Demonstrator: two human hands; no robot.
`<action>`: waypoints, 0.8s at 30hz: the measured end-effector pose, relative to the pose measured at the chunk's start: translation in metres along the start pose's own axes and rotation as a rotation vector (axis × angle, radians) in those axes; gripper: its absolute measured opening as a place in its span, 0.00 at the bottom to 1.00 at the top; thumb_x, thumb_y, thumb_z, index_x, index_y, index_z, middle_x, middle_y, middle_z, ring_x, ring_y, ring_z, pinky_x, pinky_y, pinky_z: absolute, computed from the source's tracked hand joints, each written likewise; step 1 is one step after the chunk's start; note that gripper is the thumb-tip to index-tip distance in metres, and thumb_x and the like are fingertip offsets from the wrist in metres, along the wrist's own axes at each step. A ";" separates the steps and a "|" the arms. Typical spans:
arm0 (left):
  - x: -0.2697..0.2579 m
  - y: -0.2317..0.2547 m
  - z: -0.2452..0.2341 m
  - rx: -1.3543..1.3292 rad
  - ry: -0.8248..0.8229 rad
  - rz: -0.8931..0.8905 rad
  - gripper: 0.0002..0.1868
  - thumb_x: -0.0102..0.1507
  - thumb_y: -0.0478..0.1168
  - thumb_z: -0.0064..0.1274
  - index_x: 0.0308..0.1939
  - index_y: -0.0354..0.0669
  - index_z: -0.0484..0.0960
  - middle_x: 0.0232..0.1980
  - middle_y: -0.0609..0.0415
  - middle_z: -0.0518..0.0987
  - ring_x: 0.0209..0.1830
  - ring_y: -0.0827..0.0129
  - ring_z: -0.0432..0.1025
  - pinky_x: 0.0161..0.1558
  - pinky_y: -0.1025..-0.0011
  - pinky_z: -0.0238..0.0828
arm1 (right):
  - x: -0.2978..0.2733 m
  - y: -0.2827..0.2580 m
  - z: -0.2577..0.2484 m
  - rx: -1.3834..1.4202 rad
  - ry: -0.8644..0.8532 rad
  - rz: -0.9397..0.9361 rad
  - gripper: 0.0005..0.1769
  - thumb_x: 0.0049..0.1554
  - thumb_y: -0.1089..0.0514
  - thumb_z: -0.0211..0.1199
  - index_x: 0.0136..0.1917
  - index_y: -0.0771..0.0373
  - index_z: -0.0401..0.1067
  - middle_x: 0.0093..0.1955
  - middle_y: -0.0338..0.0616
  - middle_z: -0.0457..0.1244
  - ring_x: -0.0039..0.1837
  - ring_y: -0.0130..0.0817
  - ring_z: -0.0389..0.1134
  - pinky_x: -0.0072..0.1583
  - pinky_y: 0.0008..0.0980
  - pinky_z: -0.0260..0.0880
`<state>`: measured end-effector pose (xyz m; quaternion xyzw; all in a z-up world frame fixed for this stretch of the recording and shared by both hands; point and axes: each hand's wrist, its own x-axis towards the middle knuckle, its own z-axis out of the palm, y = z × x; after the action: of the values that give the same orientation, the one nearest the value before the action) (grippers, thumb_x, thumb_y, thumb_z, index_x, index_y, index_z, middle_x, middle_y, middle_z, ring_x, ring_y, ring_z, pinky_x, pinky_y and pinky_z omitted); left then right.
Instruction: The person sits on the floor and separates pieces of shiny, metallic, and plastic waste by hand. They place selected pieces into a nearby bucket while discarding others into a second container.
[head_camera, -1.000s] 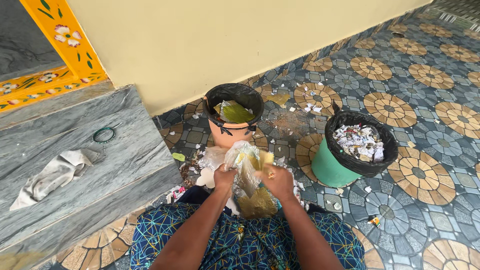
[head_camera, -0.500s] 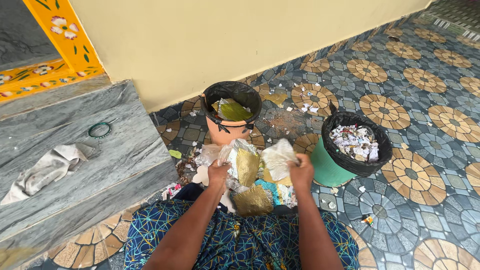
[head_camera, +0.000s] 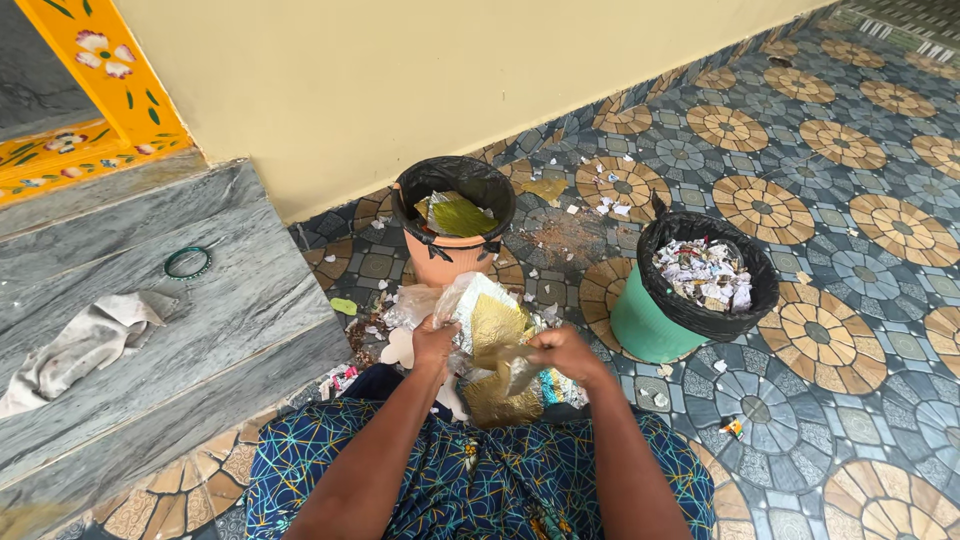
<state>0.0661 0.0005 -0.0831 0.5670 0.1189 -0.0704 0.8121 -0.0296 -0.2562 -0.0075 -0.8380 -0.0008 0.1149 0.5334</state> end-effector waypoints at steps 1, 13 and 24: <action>-0.003 0.002 0.001 0.001 -0.017 0.003 0.16 0.57 0.29 0.60 0.49 0.44 0.84 0.40 0.58 0.83 0.31 0.74 0.74 0.29 0.73 0.69 | 0.002 -0.005 0.007 -0.067 0.060 -0.002 0.04 0.54 0.63 0.71 0.44 0.62 0.82 0.52 0.50 0.72 0.49 0.33 0.71 0.56 0.39 0.72; -0.010 0.002 0.004 -0.044 -0.171 0.151 0.13 0.59 0.25 0.56 0.47 0.37 0.84 0.40 0.58 0.83 0.35 0.79 0.73 0.38 0.77 0.71 | 0.038 -0.010 0.035 -0.314 0.364 -0.107 0.07 0.54 0.62 0.69 0.48 0.56 0.82 0.60 0.39 0.71 0.59 0.33 0.72 0.62 0.33 0.72; 0.022 -0.005 -0.011 -0.091 0.009 0.241 0.16 0.57 0.24 0.57 0.48 0.36 0.85 0.40 0.59 0.83 0.36 0.78 0.72 0.40 0.76 0.69 | -0.002 -0.007 -0.034 0.680 0.505 -0.278 0.32 0.44 0.73 0.65 0.62 0.55 0.74 0.54 0.37 0.72 0.54 0.26 0.72 0.57 0.28 0.71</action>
<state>0.0849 0.0095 -0.0974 0.5401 0.0566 0.0357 0.8389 -0.0244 -0.2838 0.0130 -0.6085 0.0548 -0.1724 0.7726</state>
